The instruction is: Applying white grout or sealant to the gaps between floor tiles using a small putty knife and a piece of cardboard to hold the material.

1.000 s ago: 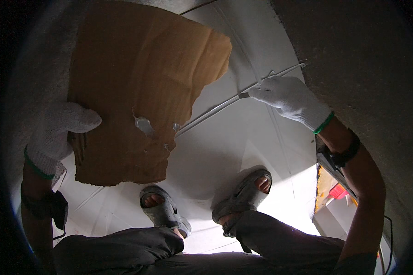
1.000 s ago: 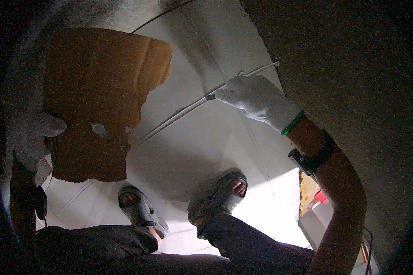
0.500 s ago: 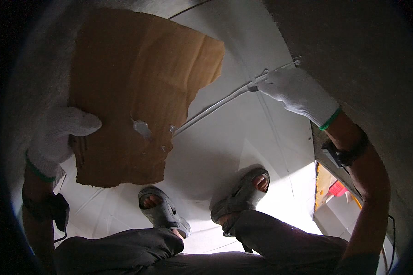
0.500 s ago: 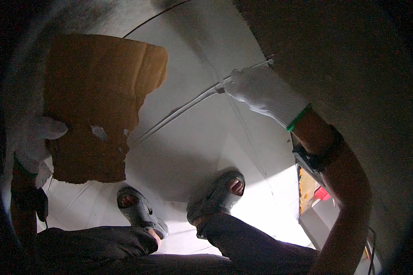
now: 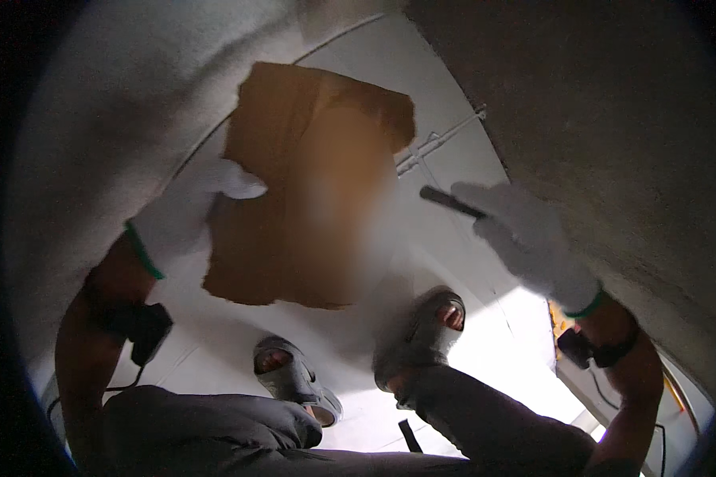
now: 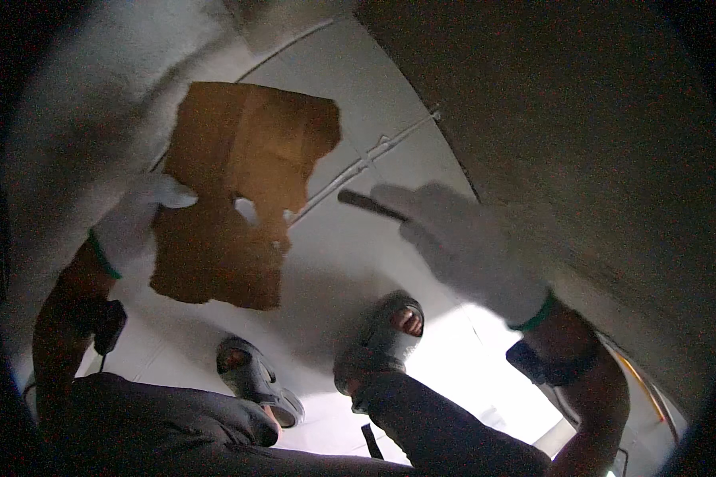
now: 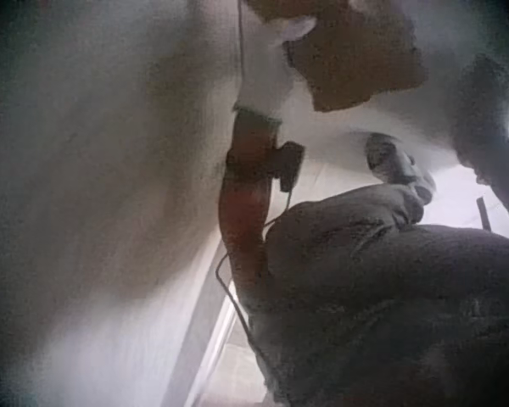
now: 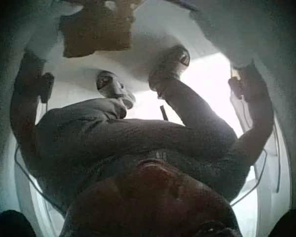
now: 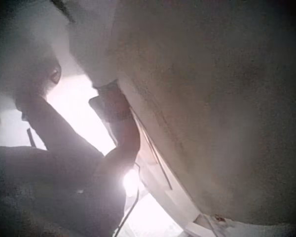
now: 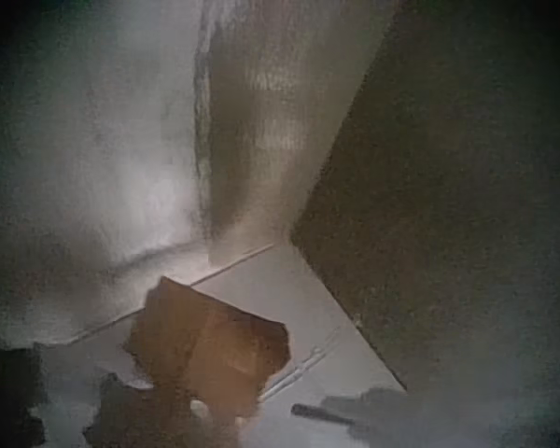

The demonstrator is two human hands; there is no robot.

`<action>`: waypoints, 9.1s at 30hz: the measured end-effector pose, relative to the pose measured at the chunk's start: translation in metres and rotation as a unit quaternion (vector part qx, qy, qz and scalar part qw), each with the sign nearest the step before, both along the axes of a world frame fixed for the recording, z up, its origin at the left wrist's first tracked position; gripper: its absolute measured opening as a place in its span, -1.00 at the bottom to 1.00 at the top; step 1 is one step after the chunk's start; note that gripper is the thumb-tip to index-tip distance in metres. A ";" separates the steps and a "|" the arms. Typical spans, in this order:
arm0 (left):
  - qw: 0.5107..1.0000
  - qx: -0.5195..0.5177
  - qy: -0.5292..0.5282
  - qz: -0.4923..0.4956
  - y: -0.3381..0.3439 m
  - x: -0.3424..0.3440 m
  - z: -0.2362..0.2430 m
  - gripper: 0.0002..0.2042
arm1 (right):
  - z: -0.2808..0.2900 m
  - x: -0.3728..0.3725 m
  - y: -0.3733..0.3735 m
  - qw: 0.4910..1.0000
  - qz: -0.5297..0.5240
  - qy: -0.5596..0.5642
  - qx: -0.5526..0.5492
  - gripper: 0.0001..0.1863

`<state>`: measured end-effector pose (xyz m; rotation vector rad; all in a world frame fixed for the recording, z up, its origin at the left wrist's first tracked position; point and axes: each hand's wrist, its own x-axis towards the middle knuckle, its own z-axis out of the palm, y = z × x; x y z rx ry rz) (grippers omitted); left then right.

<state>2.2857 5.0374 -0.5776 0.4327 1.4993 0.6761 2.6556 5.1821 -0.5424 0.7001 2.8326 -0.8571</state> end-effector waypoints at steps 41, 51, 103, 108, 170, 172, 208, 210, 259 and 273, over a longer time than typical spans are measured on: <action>0.999 -0.007 -0.043 -0.019 -0.047 -0.038 -0.020 -0.34 | -0.112 -0.021 -0.030 0.857 -0.451 -0.060 -0.243 -0.41; 0.997 -0.022 0.022 -0.066 -0.048 -0.055 -0.015 -0.39 | -0.075 -0.010 0.024 0.937 -0.266 -0.157 -0.162 -0.42; 0.975 -0.159 0.117 -0.100 0.070 -0.007 0.166 -0.34 | -0.251 -0.075 -0.018 0.250 -0.827 0.262 -0.431 -0.81; 0.928 -0.086 0.243 -0.269 0.056 -0.028 0.176 -0.34 | -0.259 -0.079 -0.003 0.264 -0.838 0.250 -0.407 -0.81; 0.751 0.191 0.411 -0.480 0.009 -0.104 0.212 -0.19 | -0.268 -0.090 -0.007 0.264 -0.855 0.235 -0.380 -0.85; 0.747 0.196 0.414 -0.482 0.009 -0.104 0.215 -0.19 | -0.261 -0.096 -0.007 0.267 -0.861 0.218 -0.374 -0.85; 0.678 0.275 0.448 -0.514 0.020 -0.102 0.223 -0.18 | -0.237 -0.121 -0.071 0.241 -0.865 0.189 -0.398 -0.84; 0.682 0.189 0.497 -0.502 0.026 -0.081 0.227 -0.18 | -0.233 -0.126 -0.074 0.234 -0.865 0.190 -0.402 -0.82; 0.958 -0.266 -0.107 -0.017 0.051 -0.008 0.223 -0.57 | 0.153 -0.069 -0.184 0.281 -0.719 0.279 -0.572 -0.86; 0.929 -0.249 -0.263 -0.071 0.083 0.021 0.265 -0.47 | 0.245 -0.028 -0.097 0.644 -0.571 0.124 -0.493 -0.82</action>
